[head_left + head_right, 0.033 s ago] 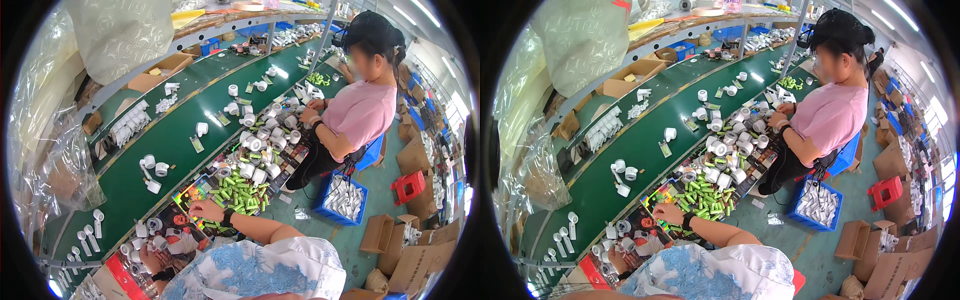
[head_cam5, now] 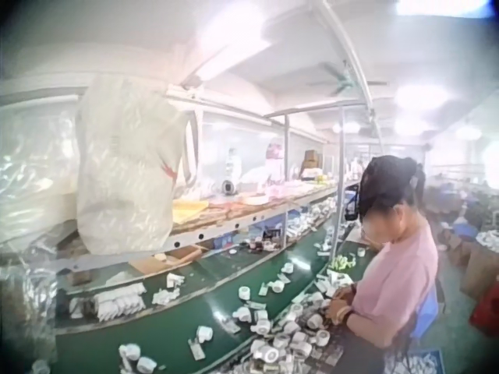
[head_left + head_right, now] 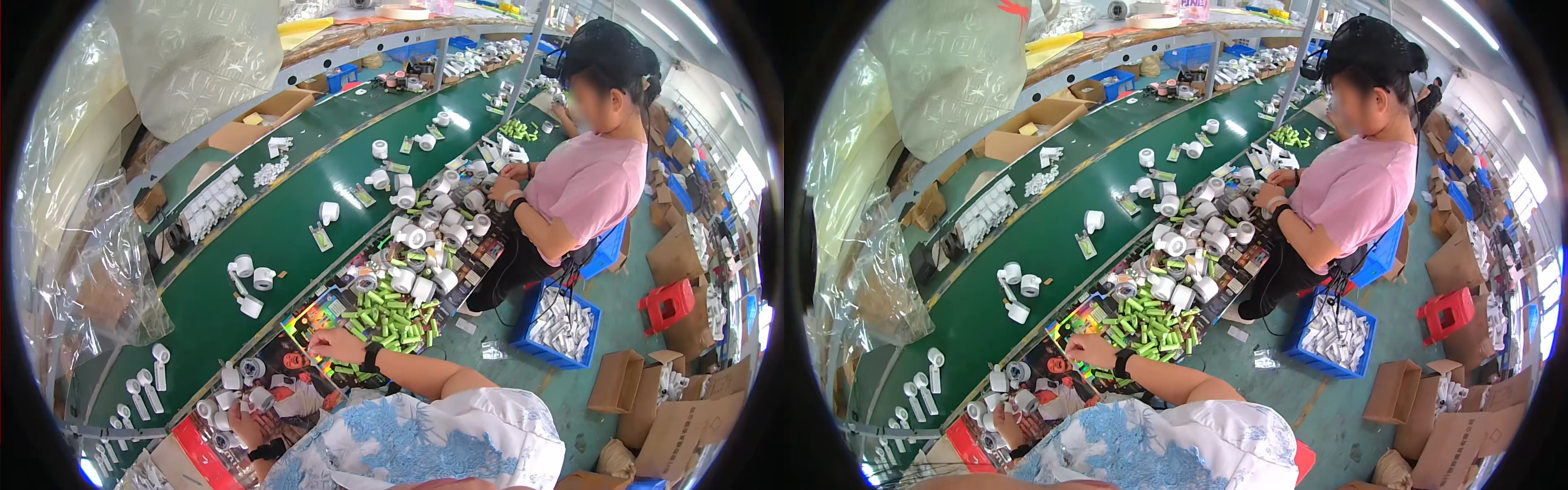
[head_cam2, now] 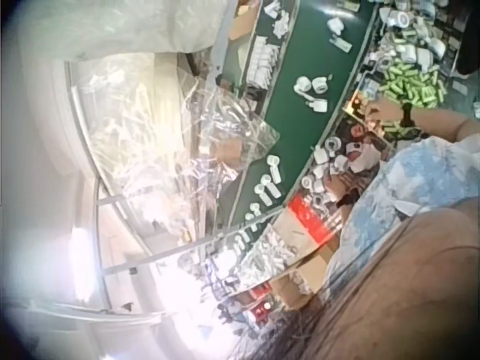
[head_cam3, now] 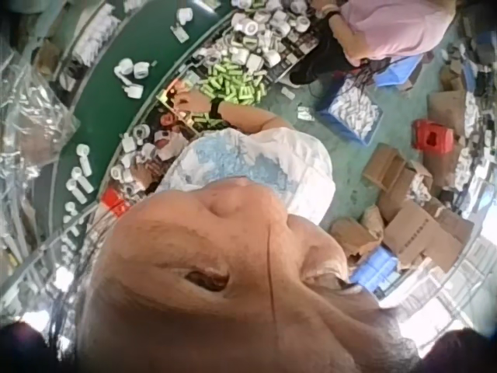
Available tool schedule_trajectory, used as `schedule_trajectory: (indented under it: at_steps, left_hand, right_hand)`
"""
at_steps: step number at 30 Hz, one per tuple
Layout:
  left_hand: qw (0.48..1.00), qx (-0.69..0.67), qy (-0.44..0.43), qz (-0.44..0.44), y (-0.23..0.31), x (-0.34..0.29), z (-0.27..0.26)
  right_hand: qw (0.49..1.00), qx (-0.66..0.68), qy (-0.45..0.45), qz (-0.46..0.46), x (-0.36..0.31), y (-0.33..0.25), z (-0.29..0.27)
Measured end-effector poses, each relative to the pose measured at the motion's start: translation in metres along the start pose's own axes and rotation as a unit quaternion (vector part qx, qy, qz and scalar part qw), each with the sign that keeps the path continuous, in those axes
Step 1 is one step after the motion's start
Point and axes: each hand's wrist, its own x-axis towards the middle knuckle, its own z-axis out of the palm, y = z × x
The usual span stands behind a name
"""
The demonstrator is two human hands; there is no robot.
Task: Assembling small plastic electronic components on a production line, fitting pieces together and organizing them.
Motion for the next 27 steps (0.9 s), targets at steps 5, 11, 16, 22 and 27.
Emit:
schedule_trajectory:
  at_steps: [5,11,16,22,27]
  left_hand:
    - [0.999,0.004,-0.004,0.047,-0.026,0.013,-0.013]
    - [0.994,-0.056,-0.012,0.091,0.017,-0.002,0.002]
    - [0.993,-0.044,-0.055,0.100,0.043,-0.006,0.007]
    - [0.989,-0.032,-0.074,0.121,0.090,-0.014,0.029]
    - [0.978,-0.042,-0.136,0.151,0.108,-0.007,0.043]
  right_hand:
    - [1.000,0.001,-0.023,-0.001,0.002,-0.009,0.001]
    - [0.999,-0.005,-0.013,-0.031,0.000,-0.004,0.003]
    - [0.998,0.038,-0.016,-0.055,-0.004,-0.013,0.002]
    - [0.994,-0.006,-0.009,-0.112,0.001,-0.011,0.007]
    - [0.995,0.068,-0.046,-0.062,-0.002,-0.017,0.006]
